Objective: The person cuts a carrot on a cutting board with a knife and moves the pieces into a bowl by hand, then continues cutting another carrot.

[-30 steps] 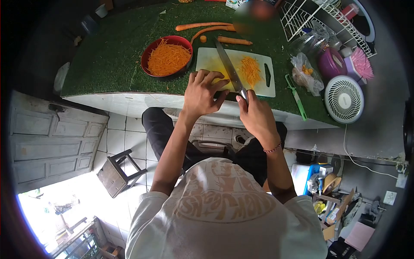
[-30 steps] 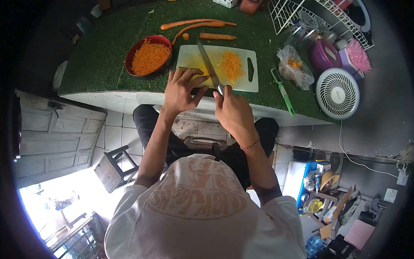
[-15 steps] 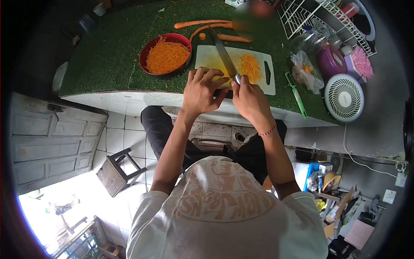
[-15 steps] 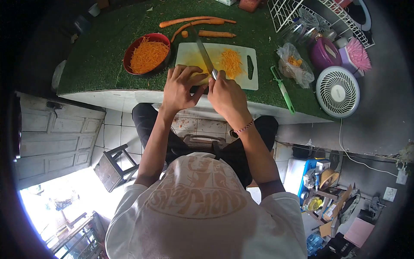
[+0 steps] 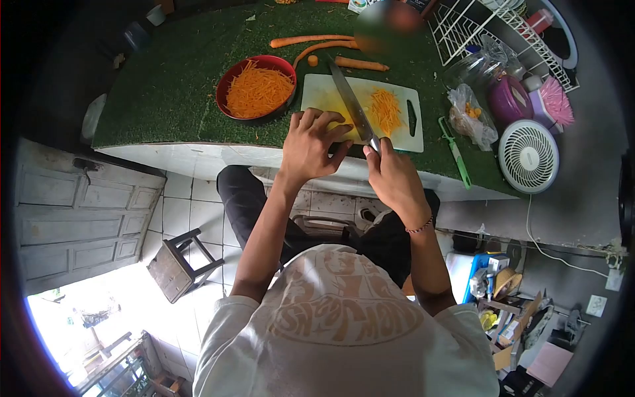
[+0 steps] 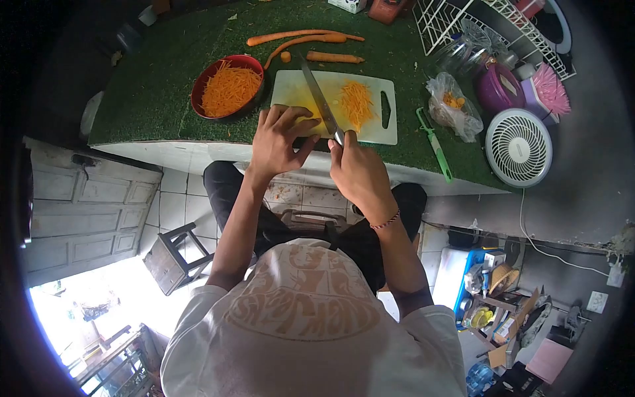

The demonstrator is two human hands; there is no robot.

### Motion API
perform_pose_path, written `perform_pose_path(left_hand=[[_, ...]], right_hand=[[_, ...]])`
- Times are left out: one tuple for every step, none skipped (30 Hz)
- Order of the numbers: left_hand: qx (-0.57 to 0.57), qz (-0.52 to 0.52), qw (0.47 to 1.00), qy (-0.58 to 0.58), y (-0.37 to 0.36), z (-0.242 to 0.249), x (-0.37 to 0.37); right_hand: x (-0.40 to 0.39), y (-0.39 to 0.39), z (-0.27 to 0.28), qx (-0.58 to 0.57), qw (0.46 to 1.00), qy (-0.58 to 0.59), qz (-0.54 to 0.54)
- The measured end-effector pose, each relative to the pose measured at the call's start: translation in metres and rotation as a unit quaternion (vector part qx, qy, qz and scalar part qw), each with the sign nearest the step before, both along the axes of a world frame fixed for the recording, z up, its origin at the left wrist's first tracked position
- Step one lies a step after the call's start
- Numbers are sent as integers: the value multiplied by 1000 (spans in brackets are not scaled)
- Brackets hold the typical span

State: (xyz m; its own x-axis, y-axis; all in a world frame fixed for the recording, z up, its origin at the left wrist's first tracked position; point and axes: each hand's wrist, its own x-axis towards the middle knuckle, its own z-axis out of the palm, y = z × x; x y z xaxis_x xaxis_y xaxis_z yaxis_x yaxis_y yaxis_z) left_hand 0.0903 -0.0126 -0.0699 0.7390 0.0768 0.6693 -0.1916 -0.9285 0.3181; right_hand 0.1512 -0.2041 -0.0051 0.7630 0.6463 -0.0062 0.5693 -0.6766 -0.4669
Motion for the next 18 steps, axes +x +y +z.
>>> perform_pose_path(left_hand=[[0, 0, 1000, -1, 0, -3, 1], [0, 0, 1000, -2, 0, -4, 1], [0, 0, 1000, -2, 0, -4, 2], [-1, 0, 1000, -2, 0, -3, 1], [-1, 0, 1000, -2, 0, -3, 1], [-1, 0, 1000, -1, 0, -2, 1], [0, -1, 1000, -1, 0, -1, 1], [1, -2, 1000, 0, 0, -1, 0], [-1, -2, 1000, -1, 0, -1, 1], [-2, -4, 1000, -2, 0, -1, 1], [-3, -5, 1000, -4, 0, -1, 2], [-4, -5, 1000, -5, 0, -1, 2], [-4, -4, 1000, -6, 0, -1, 2], [-5, -4, 1000, -7, 0, -1, 1], [-3, -3, 1000, -5, 0, -1, 1], [-1, -2, 1000, -3, 0, -1, 0], [1, 0, 1000, -1, 0, 0, 1], [2, 1, 1000, -5, 0, 0, 1]], right_hand=[[0, 0, -1, -6, 1000, -7, 2], [0, 1, -2, -12, 1000, -14, 5], [1, 1, -3, -18, 1000, -21, 7], [1, 2, -2, -25, 999, -30, 9], [-1, 2, 0, -33, 999, -38, 11], [-1, 3, 2, -41, 998, -46, 12], [0, 5, 2, -42, 998, -51, 13], [0, 7, 3, -43, 997, -56, 14], [0, 9, 3, -44, 997, -61, 14], [1, 13, 3, -42, 997, -60, 9], [3, 19, 3, -40, 997, -60, 3], [5, 23, 3, -38, 997, -60, -2], [9, 26, 0, -25, 998, -52, -9], [12, 29, -5, -11, 999, -44, -15], [14, 30, -10, 3, 999, -36, -21], [14, 29, -14, 17, 999, -24, -25], [13, 28, -17, 30, 999, -13, -27], [12, 25, -19, 41, 999, -1, -30]])
